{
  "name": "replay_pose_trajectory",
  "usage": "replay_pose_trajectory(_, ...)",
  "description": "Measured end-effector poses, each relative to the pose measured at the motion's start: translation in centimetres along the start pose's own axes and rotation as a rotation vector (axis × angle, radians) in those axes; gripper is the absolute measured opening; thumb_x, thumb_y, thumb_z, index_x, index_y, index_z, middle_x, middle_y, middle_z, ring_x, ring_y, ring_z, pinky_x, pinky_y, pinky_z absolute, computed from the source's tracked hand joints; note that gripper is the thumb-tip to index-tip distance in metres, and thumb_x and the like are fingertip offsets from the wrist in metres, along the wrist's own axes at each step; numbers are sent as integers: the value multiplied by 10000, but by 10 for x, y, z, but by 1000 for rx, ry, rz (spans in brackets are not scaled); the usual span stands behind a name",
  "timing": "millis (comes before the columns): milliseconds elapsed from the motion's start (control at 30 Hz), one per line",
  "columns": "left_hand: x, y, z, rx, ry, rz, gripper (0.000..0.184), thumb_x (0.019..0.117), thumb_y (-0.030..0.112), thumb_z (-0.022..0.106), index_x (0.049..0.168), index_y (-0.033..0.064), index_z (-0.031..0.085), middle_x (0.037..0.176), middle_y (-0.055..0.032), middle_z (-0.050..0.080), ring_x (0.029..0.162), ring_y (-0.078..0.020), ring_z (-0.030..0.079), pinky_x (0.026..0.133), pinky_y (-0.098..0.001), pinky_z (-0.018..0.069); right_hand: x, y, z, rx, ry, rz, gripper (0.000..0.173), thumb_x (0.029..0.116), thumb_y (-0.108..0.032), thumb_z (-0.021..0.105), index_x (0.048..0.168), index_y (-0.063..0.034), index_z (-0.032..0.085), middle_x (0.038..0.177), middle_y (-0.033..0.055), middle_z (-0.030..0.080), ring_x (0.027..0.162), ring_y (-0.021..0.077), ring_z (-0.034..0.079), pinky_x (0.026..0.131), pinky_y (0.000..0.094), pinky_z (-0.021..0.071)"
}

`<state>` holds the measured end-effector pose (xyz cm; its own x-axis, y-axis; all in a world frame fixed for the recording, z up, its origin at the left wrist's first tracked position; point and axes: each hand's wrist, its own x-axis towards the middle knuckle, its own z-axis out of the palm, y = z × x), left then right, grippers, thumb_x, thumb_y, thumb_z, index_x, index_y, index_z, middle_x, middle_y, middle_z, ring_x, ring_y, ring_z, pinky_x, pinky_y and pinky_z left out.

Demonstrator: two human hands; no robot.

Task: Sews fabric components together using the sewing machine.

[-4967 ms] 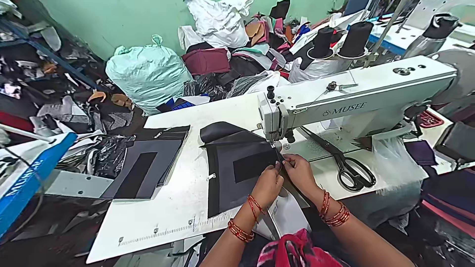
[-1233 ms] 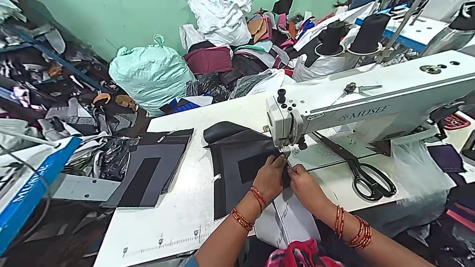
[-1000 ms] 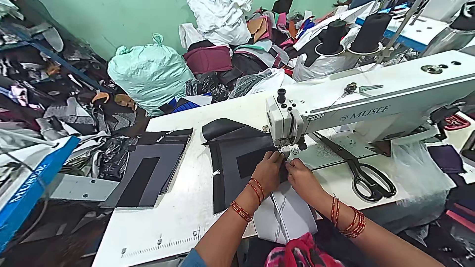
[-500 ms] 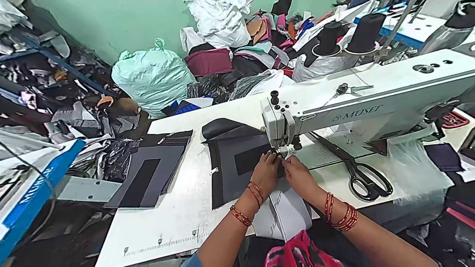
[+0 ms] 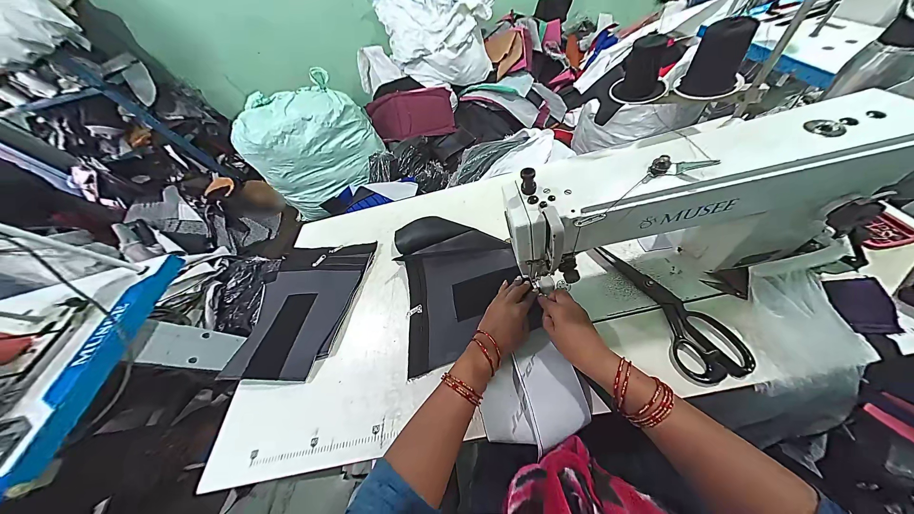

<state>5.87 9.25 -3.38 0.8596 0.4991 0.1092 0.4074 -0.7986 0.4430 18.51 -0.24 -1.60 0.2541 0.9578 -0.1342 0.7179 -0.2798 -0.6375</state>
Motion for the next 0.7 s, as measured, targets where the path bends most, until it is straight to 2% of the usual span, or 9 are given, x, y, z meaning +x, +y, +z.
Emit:
replay_pose_trajectory(167,-16,25,-2,-16,-50,-104,413,942,22,508,1320,-56,656,1472,-223,565,1464,-387,434,1243,-565,244,-26,25,3,64,254,-110,417,989,-72,569,1396,8,613,1262,268,630,1149,374,628,993,438,519)
replay_pose_trajectory(233,-24,38,-7,-4,-158,-168,446,995,97,480,1407,-28,594,1555,-180,492,1523,-342,347,1266,-534,192,-56,39,2,79,376,-198,312,971,-127,611,1229,5,725,1092,229,699,1005,360,683,879,469,569)
replay_pose_trajectory(267,-29,40,-5,-9,-142,-163,429,1005,93,483,1400,-22,605,1545,-184,503,1512,-344,369,1262,-527,217,-76,44,-1,130,344,-195,261,982,-170,599,1105,-20,773,954,156,720,860,264,698,771,402,586)
replay_pose_trajectory(333,-34,39,-2,-16,-93,-141,387,1016,60,487,1363,-9,643,1508,-199,539,1480,-353,422,1253,-511,263,-113,51,-13,309,22,-76,305,1004,-252,559,907,-49,765,752,29,685,659,93,625,630,287,516)
replay_pose_trajectory(367,-33,38,-2,8,-93,-132,394,1007,28,481,1362,-2,647,1499,-203,548,1469,-357,437,1248,-502,279,-126,54,-20,369,-210,6,334,1033,-285,551,907,-44,745,736,11,688,637,74,631,630,280,528)
replay_pose_trajectory(433,-30,41,-1,99,-125,-114,417,988,-28,480,1376,-5,631,1478,-215,560,1447,-365,464,1230,-483,319,-141,61,-21,351,-495,140,376,1069,-339,540,1051,-18,733,837,74,717,704,151,679,711,352,573)
replay_pose_trajectory(533,-27,50,2,276,-171,-74,414,979,-86,466,1370,-70,599,1437,-246,583,1396,-420,510,1162,-510,408,-149,70,-3,290,-548,217,502,1038,-417,583,1248,33,658,985,202,704,874,310,680,852,509,532)
replay_pose_trajectory(633,-28,58,-1,366,-261,-60,415,988,-101,438,1385,-105,561,1460,-257,556,1391,-444,505,1134,-541,429,-153,75,31,572,-383,131,340,974,-325,687,1019,12,679,727,4,616,612,38,530,612,238,452)
replay_pose_trajectory(700,-28,58,-2,374,-312,-32,418,980,-112,436,1384,-126,543,1469,-264,541,1389,-450,503,1134,-547,426,-152,77,51,751,-303,49,228,953,-240,692,903,-19,715,763,-50,650,667,-56,554,644,153,459)
